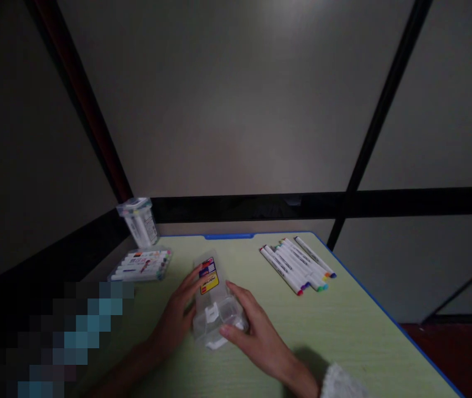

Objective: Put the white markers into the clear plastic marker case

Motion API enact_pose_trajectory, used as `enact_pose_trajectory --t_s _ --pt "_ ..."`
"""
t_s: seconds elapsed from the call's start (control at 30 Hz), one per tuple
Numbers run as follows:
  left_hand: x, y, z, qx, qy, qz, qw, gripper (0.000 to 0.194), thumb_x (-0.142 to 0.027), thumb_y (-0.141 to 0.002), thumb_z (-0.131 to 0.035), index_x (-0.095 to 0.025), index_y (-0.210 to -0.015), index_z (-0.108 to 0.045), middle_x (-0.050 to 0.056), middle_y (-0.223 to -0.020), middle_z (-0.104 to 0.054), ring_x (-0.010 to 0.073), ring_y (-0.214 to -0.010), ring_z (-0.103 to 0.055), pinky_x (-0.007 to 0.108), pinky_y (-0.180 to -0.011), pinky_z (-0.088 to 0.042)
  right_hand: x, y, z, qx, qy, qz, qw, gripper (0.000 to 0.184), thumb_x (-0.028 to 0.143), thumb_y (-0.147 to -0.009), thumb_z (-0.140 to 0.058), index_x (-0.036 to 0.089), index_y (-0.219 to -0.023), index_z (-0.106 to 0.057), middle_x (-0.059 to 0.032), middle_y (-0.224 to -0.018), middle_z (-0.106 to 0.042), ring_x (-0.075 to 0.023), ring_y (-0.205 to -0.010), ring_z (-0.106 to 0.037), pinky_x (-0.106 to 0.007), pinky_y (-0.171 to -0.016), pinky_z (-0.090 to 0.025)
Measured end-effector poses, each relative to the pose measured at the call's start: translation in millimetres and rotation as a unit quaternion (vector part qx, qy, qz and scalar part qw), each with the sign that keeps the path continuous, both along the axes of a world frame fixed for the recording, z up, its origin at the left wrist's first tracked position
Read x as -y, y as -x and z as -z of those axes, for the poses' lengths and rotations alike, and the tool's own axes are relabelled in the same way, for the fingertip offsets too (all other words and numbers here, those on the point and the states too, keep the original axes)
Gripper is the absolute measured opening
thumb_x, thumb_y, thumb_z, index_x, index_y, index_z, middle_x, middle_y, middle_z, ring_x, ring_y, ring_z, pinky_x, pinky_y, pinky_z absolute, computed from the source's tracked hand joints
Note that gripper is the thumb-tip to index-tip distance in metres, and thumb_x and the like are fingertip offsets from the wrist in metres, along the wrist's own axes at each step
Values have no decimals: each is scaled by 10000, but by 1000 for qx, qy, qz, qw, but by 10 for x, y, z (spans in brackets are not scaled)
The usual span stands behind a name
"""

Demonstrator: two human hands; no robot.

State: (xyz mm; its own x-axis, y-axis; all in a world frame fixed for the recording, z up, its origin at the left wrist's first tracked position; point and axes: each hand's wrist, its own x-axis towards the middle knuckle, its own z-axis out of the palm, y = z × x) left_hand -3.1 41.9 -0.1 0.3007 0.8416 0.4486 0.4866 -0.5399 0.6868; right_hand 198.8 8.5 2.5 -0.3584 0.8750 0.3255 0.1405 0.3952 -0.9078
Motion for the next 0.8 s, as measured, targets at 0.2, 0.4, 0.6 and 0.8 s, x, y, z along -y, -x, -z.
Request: enact_pose_trajectory --t_s 0.2,0.4,0.6,0.8 --pt "83 -86 70 82 22 -25 996 430 -122 -840 -368 -244 -1239 -472 26 -1396 -345 193 -1287 -310 407 -1072 -258 24 -25 46 61 0 27 998 578 387 -841 -506 228 -1351 -288 -111 -1381 -356 -249 -1245 -351 -469 -1029 -271" --pt "200 -106 19 124 81 -26 989 370 -321 -897 -320 -217 -1190 -520 30 -1388 -358 206 -1275 -331 394 -1069 -270 61 -12 -88 129 -57 41 989 442 349 -841 -514 227 -1252 -409 -102 -1236 -459 -245 -1145 -431 -437 -972 -353" --pt "325 -119 -29 72 -17 83 994 342 -345 -844 -428 -221 -1154 -503 59 -1354 -374 242 -1270 -317 415 -1054 -275 151 7 -246 171 -148 62 972 241 297 -796 -546 198 -1015 -530 -80 -1012 -447 -235 -990 -457 -381 -850 -424" --pt "377 -174 -39 8 -41 153 987 500 -150 -672 -599 -182 -1146 -442 114 -1295 -415 274 -1254 -322 446 -1046 -275 171 59 -473 233 -154 37 959 120 212 -759 -543 181 -873 -529 -67 -895 -523 -232 -885 -487 -403 -771 -432"
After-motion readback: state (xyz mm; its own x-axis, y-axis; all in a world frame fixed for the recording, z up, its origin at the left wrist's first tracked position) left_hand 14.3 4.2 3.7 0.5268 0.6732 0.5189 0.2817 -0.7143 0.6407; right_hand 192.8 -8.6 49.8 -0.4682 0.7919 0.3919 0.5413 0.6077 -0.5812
